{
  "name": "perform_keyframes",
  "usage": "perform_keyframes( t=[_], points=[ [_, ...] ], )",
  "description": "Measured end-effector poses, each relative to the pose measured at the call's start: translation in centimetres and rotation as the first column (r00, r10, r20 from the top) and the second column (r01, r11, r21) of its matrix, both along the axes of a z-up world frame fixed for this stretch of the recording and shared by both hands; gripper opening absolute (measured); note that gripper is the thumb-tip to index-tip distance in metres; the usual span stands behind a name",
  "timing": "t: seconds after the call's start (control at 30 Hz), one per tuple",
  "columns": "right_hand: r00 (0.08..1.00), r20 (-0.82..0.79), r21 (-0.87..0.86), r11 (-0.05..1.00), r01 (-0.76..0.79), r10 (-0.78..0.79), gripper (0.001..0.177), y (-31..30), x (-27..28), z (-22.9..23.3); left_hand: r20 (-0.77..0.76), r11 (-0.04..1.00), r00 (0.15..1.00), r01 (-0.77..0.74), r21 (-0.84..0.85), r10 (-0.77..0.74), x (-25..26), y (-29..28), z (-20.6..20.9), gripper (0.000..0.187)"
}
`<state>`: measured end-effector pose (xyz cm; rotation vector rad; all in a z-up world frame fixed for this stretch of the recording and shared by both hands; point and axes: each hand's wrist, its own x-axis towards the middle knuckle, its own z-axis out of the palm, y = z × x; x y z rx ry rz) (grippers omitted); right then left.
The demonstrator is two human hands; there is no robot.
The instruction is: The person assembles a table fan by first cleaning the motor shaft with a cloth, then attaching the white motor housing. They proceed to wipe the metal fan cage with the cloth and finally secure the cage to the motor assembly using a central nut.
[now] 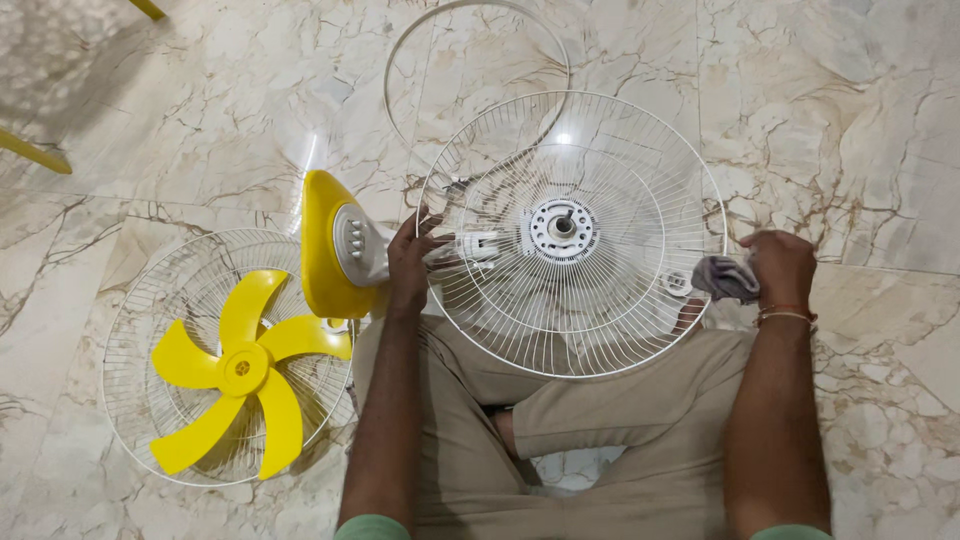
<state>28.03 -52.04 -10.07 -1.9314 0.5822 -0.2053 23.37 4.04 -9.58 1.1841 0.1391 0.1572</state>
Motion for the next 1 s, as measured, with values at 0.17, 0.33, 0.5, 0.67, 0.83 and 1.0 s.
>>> perform_keyframes(
  t=[0.17,0.33,0.5,0.67,0.83,1.0],
  points=[
    [0.923,-0.211,0.175,0.941,-0.289,0.323,0.025,-0.2,1.1,-4.6,-0.040,0.998,0.999,0.003,-0.070,-0.006,0.1,-0.1,-0.1,0.059],
    [0.913,-0.405,-0.627,0.711,-0.318,0.051,0.022,0.4,2.0,-5.7,-0.051,0.997,0.999,0.000,-0.077,-0.004,-0.2,0.0,0.3,0.057],
    [0.880,-0.468,-0.616,0.682,-0.395,0.087,0.026,1.1,1.9,-5.5,-0.046,0.998,0.999,0.010,-0.062,-0.013,-0.1,0.2,0.2,0.056],
    [0.564,-0.155,-0.005,0.570,-0.822,0.811,0.025,2.7,2.4,-6.2,-0.074,0.997,0.997,-0.006,-0.083,0.000,0.1,0.5,-0.8,0.053],
    [0.751,-0.370,-0.364,0.658,-0.659,0.547,0.025,1.9,2.4,-4.4,-0.121,0.999,0.993,-0.018,-0.043,0.013,0.4,1.0,-1.5,0.061],
    [0.939,-0.067,-0.274,0.899,-0.342,0.337,0.027,3.5,-0.1,1.3,-0.131,1.000,0.991,0.011,0.017,-0.009,-0.4,0.7,-0.9,0.065]
  ],
)
